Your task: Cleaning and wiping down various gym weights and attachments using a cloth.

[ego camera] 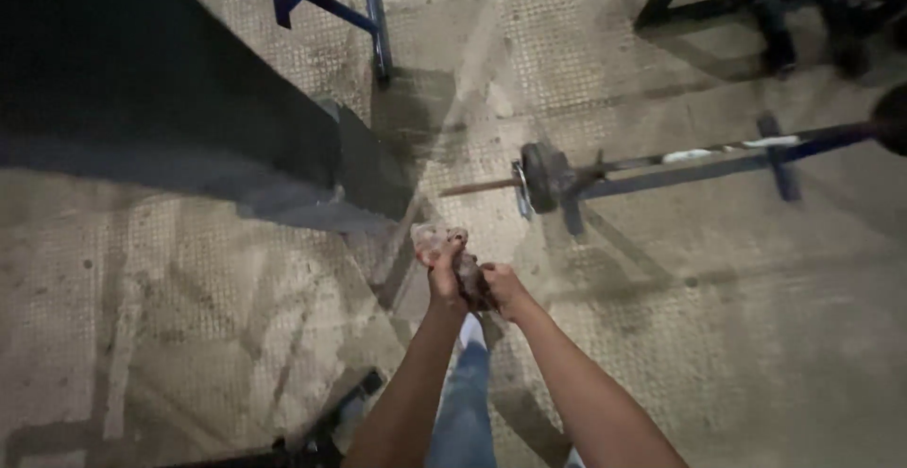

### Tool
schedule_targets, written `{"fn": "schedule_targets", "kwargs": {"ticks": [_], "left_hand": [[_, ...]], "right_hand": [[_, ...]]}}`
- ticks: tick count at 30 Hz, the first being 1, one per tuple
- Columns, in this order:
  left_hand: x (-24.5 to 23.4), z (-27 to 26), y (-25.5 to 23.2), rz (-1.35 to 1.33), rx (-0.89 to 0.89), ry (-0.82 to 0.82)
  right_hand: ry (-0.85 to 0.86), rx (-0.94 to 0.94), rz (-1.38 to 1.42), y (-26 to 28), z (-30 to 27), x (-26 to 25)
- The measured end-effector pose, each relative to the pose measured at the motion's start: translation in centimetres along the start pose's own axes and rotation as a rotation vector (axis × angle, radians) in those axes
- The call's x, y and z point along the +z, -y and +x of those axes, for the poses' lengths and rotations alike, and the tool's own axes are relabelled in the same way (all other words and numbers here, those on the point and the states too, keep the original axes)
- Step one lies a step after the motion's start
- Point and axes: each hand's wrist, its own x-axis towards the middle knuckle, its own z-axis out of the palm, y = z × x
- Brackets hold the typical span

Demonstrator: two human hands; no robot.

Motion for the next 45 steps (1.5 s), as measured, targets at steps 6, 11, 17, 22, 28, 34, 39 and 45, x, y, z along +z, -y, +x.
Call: {"fn": "schedule_targets", "kwargs": {"ticks": [6, 11, 17, 22, 28, 34, 39, 45], "left_hand": [[-4.6, 15.9, -2.2, 0.057, -0.033, -0.173], [-7.7, 25.7, -3.0, 0.065, -0.103, -0.163], [-7.0, 33.5, -1.6, 0.274, -0.174, -0.126], [-3.8, 37.2, 2.9, 0.337, -0.217, 0.05], [2.6, 37.7, 8.6, 0.459, -0.256, 0.113], [5.3, 36.9, 10.1, 0.403, -0.365, 0.075], [3.2, 38.8, 13.7, 0.37, -0.308, -0.007], [3.6, 35.4, 13.9, 0.106, -0.115, 0.08]], "right_hand": [[-0.097, -0.045, -0.25, -7.1, 19.9, -1.1], [-0.054, -0.071, -0.099, -9.3, 27.3, 0.1], [-0.08, 0.002, 0.169, -5.0, 30.0, -0.1], [-0.231, -0.126, 0.154, -7.3, 33.0, -6.6], [-0.328, -0.331, 0.204, -5.3, 30.0, -13.1], [-0.508, -0.039, 0.463, -2.0, 26.2, -14.1], [-0.36, -0.081, 0.414, -4.1, 26.7, -15.2], [-0.371, 0.013, 0.265, -8.7, 19.3, -14.7]]}}
